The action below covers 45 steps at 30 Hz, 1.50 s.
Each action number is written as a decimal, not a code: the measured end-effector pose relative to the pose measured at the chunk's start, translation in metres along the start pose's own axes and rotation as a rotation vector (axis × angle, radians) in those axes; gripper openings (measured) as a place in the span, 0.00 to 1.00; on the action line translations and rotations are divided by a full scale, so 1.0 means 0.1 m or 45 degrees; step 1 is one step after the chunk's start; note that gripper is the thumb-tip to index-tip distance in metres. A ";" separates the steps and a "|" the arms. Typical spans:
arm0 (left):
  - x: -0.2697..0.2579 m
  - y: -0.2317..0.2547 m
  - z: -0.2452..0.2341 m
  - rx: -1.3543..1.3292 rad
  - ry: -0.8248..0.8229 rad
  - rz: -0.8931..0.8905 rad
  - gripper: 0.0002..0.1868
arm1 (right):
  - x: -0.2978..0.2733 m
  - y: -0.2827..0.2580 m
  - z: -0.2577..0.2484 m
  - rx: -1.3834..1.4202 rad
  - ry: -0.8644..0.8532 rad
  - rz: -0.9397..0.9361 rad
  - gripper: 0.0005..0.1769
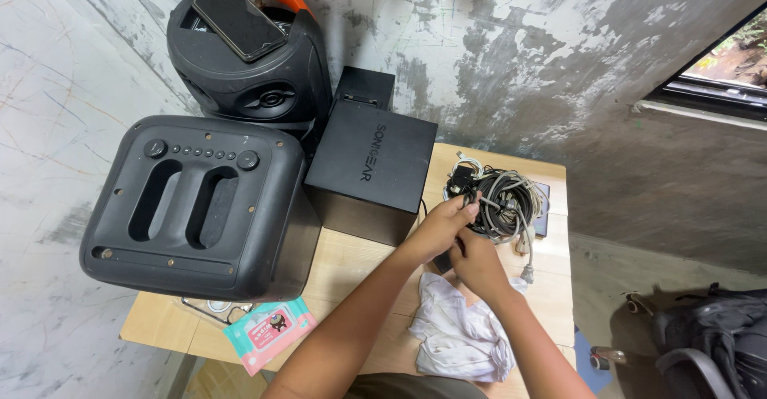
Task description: The person cleans a speaker and untangles black power cables by hand, using a white cloth to wipe down the surface of a black subwoofer and organizing the associated wires on a wooden table.
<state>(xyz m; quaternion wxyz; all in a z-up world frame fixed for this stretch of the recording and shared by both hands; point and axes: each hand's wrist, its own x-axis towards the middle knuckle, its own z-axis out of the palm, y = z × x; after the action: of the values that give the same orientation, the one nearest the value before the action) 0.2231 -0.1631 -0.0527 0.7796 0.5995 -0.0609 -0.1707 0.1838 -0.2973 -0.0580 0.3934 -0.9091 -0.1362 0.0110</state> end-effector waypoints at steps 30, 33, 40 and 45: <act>-0.25 -0.07 -0.32 -0.863 -0.268 -0.367 0.15 | 0.07 0.62 -0.18 -0.188 -0.131 0.445 0.29; -0.26 -0.11 -0.31 -0.880 -0.273 -0.355 0.15 | 0.14 0.42 -0.11 0.319 0.137 0.689 0.24; -0.19 -0.17 -0.30 -0.834 -0.177 -0.334 0.15 | 0.10 0.10 -0.13 1.448 -0.086 0.708 0.16; -0.20 -0.19 -0.23 -0.699 -0.199 -0.352 0.13 | -0.01 0.27 -0.08 1.273 0.004 0.655 0.08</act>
<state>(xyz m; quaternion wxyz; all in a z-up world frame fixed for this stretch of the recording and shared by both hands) 0.2075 -0.1399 -0.0753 0.8746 0.3545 0.0096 -0.3306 0.1904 -0.3207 -0.0718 0.7614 -0.6159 0.1122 0.1683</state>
